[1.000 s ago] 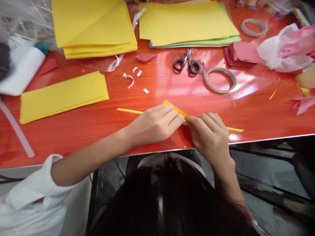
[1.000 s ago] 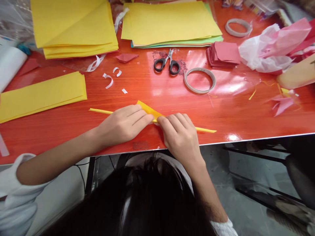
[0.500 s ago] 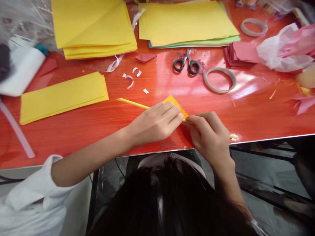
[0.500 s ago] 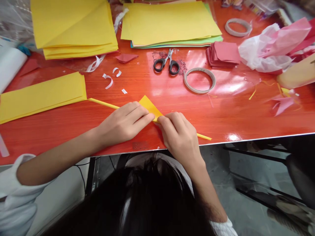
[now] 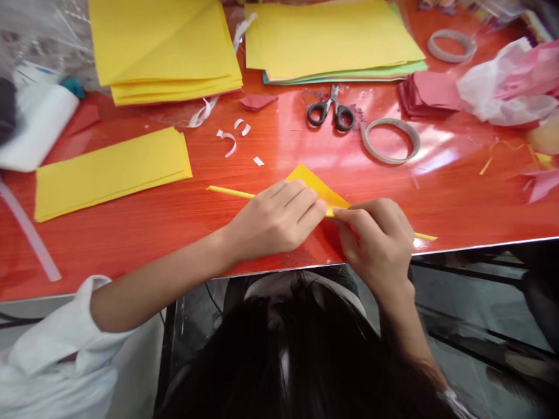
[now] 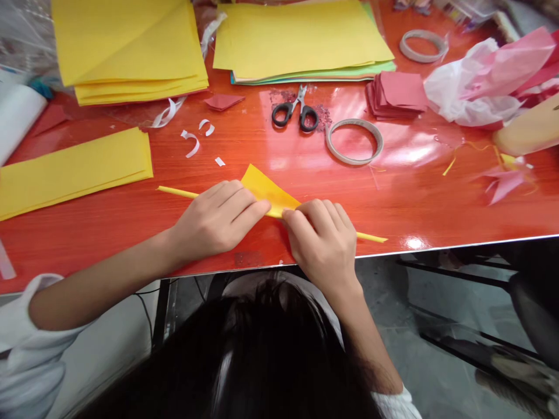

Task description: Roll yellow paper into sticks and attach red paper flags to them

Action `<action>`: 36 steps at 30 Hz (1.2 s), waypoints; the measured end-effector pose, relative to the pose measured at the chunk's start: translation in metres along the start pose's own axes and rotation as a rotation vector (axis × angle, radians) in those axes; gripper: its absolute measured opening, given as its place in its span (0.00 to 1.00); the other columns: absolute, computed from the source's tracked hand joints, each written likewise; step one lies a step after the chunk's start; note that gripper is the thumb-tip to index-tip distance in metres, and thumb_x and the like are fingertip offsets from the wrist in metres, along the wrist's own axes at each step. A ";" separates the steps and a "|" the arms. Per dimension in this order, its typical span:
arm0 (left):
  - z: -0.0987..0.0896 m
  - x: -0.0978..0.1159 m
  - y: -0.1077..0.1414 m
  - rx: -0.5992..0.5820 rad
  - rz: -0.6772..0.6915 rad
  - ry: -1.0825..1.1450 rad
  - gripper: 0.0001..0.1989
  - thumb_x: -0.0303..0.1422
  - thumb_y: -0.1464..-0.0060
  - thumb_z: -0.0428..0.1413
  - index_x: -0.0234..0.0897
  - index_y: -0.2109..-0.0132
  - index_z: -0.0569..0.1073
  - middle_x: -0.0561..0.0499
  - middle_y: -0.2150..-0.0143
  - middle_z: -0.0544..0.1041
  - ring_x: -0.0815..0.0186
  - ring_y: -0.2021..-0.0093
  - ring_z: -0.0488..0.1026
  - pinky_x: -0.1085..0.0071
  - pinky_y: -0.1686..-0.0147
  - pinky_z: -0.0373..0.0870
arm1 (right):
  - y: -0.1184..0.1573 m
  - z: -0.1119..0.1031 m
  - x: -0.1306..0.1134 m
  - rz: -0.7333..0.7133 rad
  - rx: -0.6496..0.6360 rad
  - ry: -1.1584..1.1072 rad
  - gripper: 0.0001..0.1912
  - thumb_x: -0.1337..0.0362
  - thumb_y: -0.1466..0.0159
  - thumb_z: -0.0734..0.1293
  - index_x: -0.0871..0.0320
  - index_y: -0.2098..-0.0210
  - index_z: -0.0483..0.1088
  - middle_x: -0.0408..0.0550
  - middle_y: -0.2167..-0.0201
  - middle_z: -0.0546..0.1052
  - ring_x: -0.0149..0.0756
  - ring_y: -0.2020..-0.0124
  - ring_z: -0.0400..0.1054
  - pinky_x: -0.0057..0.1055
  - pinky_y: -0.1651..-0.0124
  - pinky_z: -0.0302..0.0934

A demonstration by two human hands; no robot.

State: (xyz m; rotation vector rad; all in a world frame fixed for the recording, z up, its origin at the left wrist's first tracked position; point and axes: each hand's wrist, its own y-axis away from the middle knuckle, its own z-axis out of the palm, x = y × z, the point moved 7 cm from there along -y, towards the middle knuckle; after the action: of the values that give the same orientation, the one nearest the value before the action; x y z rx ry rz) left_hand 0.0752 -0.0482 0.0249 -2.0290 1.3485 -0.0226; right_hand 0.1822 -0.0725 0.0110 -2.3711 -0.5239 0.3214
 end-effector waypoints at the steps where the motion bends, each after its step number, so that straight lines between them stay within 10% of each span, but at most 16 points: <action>1: 0.000 0.000 0.000 0.006 -0.004 0.007 0.07 0.26 0.41 0.48 0.31 0.65 0.69 0.52 0.75 0.68 0.66 0.72 0.66 0.70 0.71 0.63 | 0.000 0.001 0.001 0.004 -0.010 -0.011 0.05 0.71 0.41 0.64 0.55 0.67 0.64 0.43 0.75 0.66 0.31 0.73 0.58 0.30 0.69 0.54; 36: 0.007 -0.001 0.002 -0.049 0.006 0.018 0.09 0.24 0.40 0.46 0.29 0.64 0.70 0.50 0.73 0.70 0.66 0.70 0.68 0.70 0.71 0.64 | -0.002 0.006 -0.002 -0.008 -0.099 0.001 0.05 0.67 0.38 0.62 0.57 0.62 0.67 0.44 0.71 0.69 0.31 0.71 0.61 0.29 0.68 0.55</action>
State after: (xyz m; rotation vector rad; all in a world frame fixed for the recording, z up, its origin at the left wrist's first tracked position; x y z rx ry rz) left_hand 0.0761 -0.0444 0.0188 -2.0700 1.3789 -0.0047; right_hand 0.1775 -0.0689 0.0083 -2.4635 -0.5608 0.2973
